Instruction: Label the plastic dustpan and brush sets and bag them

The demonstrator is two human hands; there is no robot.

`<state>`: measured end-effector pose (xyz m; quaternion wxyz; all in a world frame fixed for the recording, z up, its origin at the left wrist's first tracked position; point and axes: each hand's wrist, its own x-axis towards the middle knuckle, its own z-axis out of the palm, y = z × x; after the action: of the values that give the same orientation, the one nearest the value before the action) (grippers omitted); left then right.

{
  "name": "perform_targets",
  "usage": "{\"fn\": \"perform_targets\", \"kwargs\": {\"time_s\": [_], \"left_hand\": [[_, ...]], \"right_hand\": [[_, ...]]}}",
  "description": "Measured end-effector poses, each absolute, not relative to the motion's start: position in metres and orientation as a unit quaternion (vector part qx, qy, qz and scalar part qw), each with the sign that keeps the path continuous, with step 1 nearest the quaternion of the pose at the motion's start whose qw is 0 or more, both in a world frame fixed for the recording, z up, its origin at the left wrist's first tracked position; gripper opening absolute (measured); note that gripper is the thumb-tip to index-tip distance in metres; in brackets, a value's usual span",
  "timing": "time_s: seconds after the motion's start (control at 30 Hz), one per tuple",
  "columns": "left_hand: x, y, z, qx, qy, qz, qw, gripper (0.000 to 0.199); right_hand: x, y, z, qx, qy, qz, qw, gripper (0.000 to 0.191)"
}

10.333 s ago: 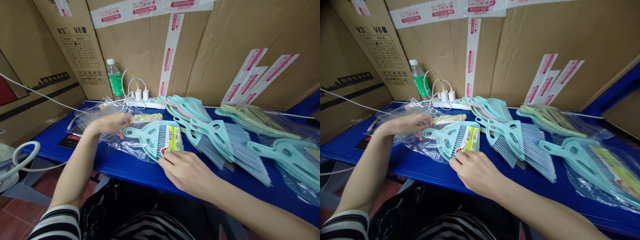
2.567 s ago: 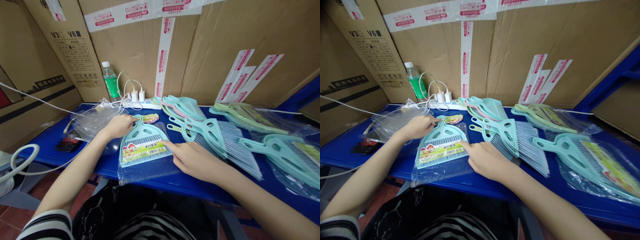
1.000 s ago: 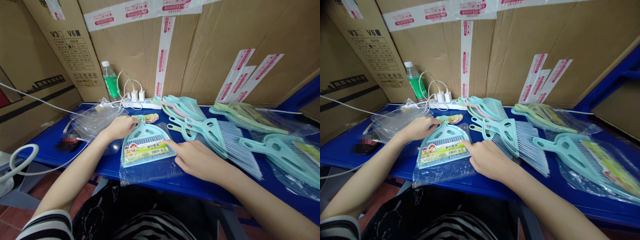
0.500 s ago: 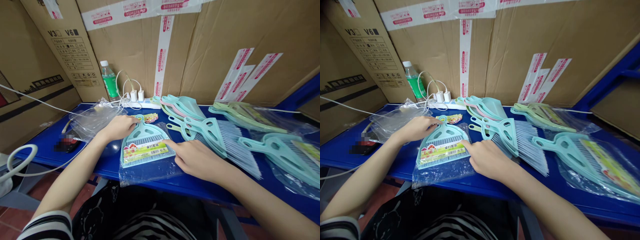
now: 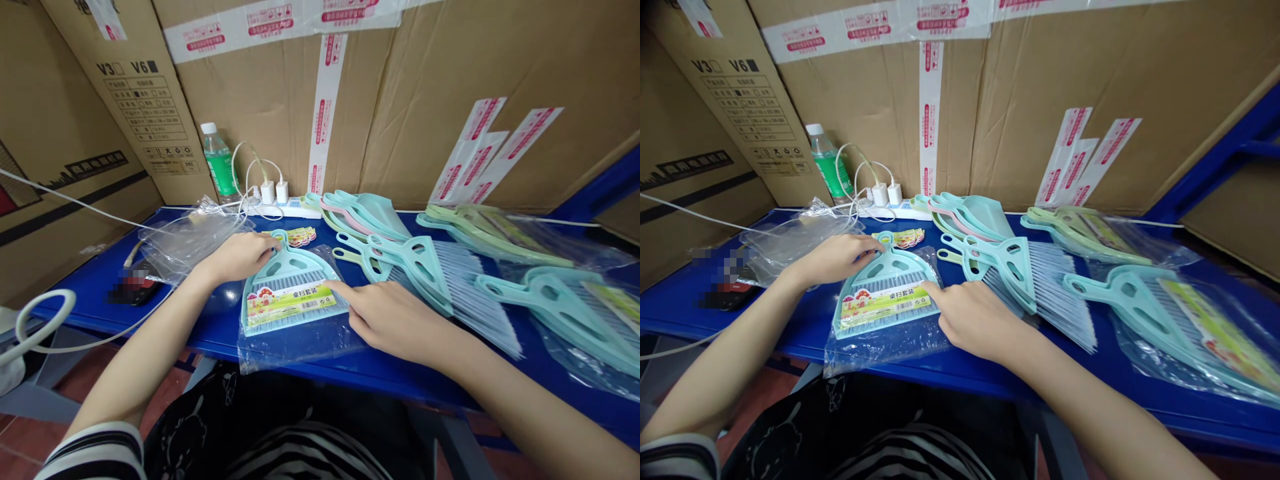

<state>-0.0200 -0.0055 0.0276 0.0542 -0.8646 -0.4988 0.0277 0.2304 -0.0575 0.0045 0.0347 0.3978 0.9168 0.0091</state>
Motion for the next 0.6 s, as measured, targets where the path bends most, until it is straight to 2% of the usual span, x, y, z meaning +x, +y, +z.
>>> {"fn": "perform_targets", "kwargs": {"time_s": [0.6], "left_hand": [[-0.0163, -0.0089, 0.0270, -0.848, -0.518, 0.091, 0.064, 0.042]], "right_hand": [[0.2305, -0.0570, 0.0059, 0.396, 0.917, -0.001, 0.049, 0.049]]}}
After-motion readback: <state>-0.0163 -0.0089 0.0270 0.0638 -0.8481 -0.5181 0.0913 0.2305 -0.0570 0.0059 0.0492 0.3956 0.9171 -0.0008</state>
